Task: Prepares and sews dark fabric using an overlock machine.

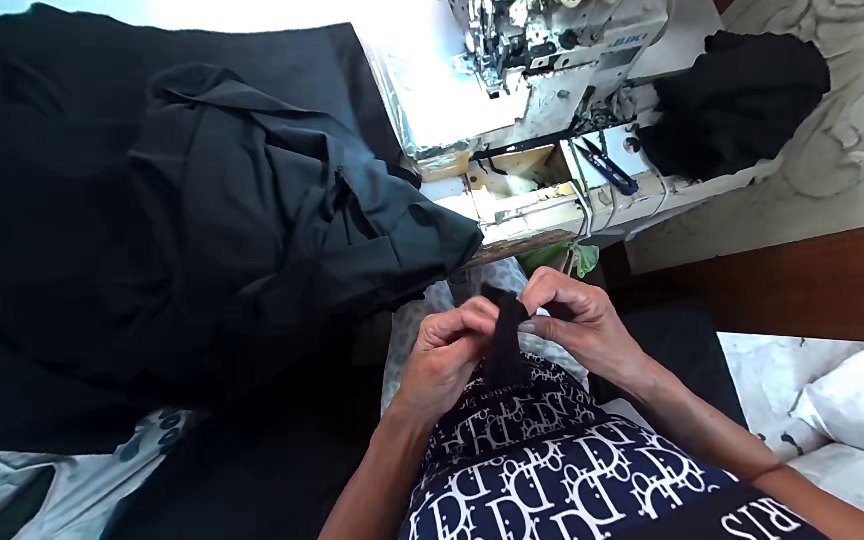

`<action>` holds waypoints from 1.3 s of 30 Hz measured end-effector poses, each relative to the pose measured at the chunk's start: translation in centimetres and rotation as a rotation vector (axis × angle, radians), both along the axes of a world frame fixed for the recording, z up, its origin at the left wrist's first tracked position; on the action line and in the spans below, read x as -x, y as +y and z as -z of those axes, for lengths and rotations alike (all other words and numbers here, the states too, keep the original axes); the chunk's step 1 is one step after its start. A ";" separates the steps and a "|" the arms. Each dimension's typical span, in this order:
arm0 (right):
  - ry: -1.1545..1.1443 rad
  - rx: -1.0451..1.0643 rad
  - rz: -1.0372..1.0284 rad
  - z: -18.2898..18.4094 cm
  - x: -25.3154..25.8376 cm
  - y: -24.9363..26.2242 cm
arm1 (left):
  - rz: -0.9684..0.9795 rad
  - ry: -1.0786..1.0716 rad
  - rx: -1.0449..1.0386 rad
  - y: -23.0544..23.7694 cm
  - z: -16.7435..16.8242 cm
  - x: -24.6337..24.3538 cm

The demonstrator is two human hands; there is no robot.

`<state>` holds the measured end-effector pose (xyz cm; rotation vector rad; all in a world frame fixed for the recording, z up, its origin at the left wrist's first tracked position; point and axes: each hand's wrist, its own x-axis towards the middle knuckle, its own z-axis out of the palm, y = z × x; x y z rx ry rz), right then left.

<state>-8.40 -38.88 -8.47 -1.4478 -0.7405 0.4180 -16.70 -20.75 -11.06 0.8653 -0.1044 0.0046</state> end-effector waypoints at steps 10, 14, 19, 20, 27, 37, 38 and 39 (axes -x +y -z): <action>-0.238 0.285 0.146 0.5 0.3 -0.1 | -0.082 0.082 -0.292 -0.9 0.6 -0.3; -0.333 0.278 0.032 0.2 -1.0 -0.9 | -0.139 0.061 -0.520 -0.5 1.0 0.0; 0.057 0.080 -0.352 -0.6 -3.1 -2.2 | -0.053 -0.016 -0.454 2.2 1.4 0.6; 0.154 0.073 -0.392 -0.5 -3.3 -2.2 | -0.058 0.012 -0.385 2.3 1.2 0.8; 0.150 0.058 -0.177 -0.8 -2.4 0.1 | -0.156 0.120 -0.296 2.7 -1.6 1.1; -1.106 0.449 0.091 1.2 -0.8 1.0 | -0.165 -0.101 -0.786 5.2 -3.1 1.0; -1.035 0.420 0.080 1.1 -0.8 1.0 | -0.168 -0.140 -0.900 5.3 -3.1 1.1; -0.934 0.389 0.065 1.0 -0.9 1.0 | -0.176 -0.180 -1.032 5.2 -3.2 1.2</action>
